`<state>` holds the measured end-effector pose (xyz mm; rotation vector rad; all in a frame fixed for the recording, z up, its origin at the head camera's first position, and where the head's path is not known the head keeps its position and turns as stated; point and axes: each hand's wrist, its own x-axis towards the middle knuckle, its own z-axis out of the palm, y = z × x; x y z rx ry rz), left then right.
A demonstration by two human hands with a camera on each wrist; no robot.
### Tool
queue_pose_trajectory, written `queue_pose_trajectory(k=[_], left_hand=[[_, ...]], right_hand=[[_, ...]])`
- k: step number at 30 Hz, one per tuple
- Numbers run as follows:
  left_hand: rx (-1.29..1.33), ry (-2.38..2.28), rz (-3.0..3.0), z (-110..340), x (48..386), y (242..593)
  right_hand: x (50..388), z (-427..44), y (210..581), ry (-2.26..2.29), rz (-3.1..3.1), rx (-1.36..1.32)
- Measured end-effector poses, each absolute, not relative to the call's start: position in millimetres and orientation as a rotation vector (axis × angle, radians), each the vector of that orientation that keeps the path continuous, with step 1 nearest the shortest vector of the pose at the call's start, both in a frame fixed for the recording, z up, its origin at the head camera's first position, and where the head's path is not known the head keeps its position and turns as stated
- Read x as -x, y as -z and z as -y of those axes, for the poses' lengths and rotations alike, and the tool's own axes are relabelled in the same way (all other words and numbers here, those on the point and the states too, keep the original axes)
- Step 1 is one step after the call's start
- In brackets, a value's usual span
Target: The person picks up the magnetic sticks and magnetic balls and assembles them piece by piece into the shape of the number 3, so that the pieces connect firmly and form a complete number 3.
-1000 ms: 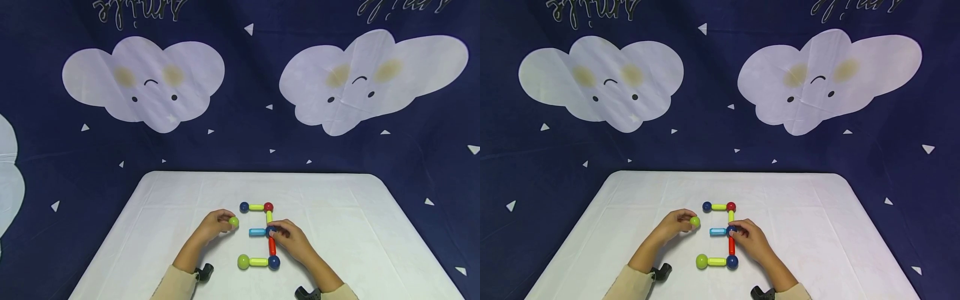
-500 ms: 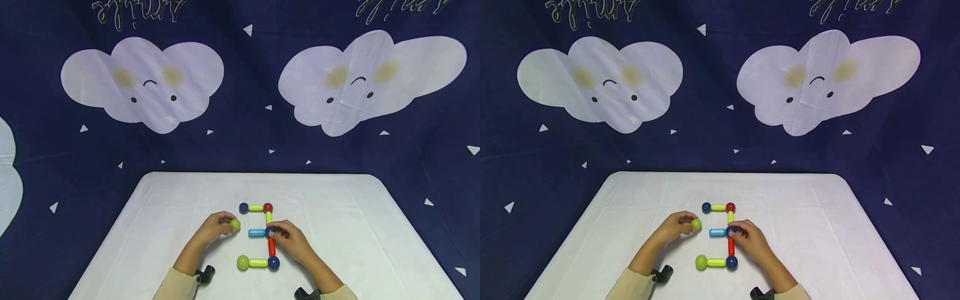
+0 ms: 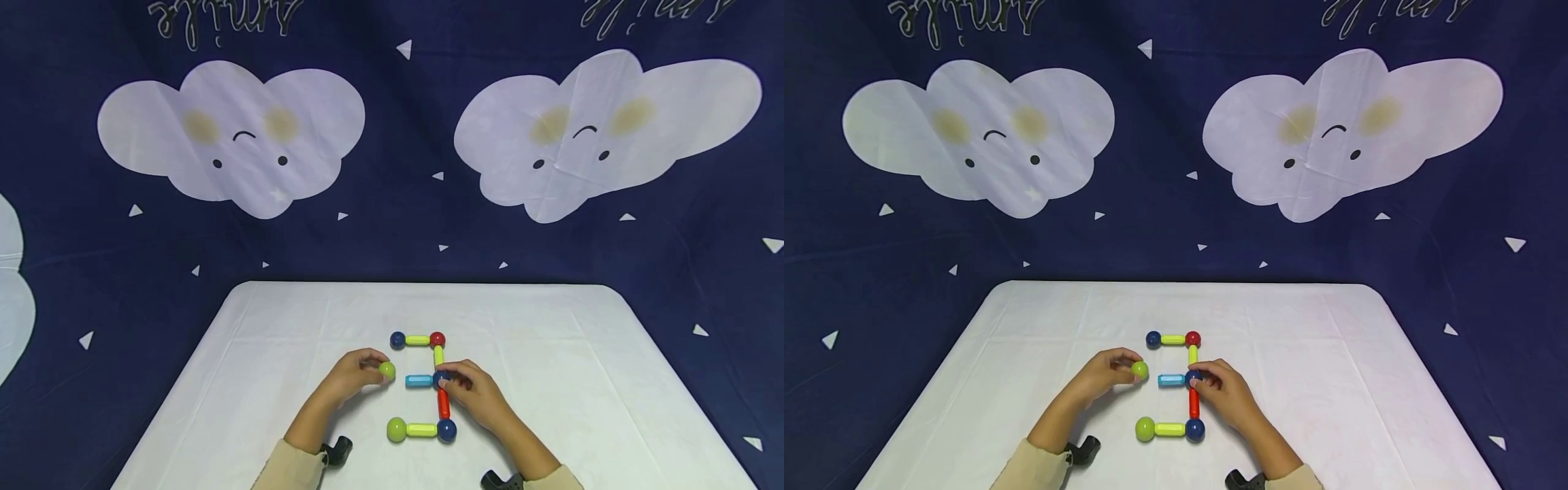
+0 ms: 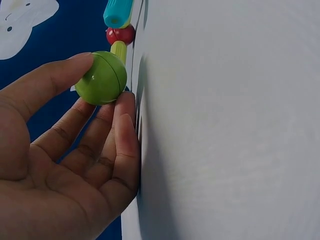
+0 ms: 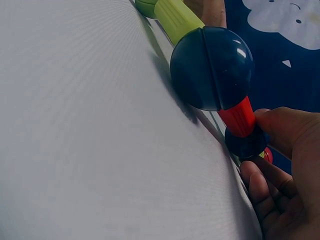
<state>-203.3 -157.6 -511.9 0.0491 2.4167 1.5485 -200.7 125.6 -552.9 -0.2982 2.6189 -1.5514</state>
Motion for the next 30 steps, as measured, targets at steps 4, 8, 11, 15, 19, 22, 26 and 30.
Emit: queue_pose_trajectory(k=[4, 8, 11, 15, 19, 22, 26, 30], left_hand=[[-0.064, -1.547, -2.412, 155.3, 202.5, 511.3], [-0.066, -1.53, -2.413, 152.8, 201.9, 511.8], [-0.074, -1.522, -2.412, 151.1, 201.3, 512.4], [-0.101, -1.529, -2.394, 149.4, 201.3, 513.3], [-0.115, -1.545, -2.374, 147.6, 201.4, 513.1], [-0.11, -1.552, -2.366, 146.2, 200.7, 511.9], [-0.113, -1.55, -2.364, 144.2, 199.5, 511.2], [-0.133, -1.556, -2.359, 142.9, 198.5, 511.4]], right_hand=[[200.6, -126.0, 552.6, 1.55, -2.623, 0.3], [200.5, -126.6, 552.8, 1.554, -2.619, 0.312], [200.5, -127.1, 552.9, 1.557, -2.619, 0.319], [200.9, -127.5, 553.5, 1.555, -2.621, 0.324], [201.0, -127.9, 553.7, 1.553, -2.623, 0.327], [201.0, -127.8, 553.6, 1.563, -2.624, 0.335], [201.3, -127.1, 555.2, 1.557, -2.641, 0.339], [201.0, -126.2, 556.4, 1.548, -2.664, 0.34]])
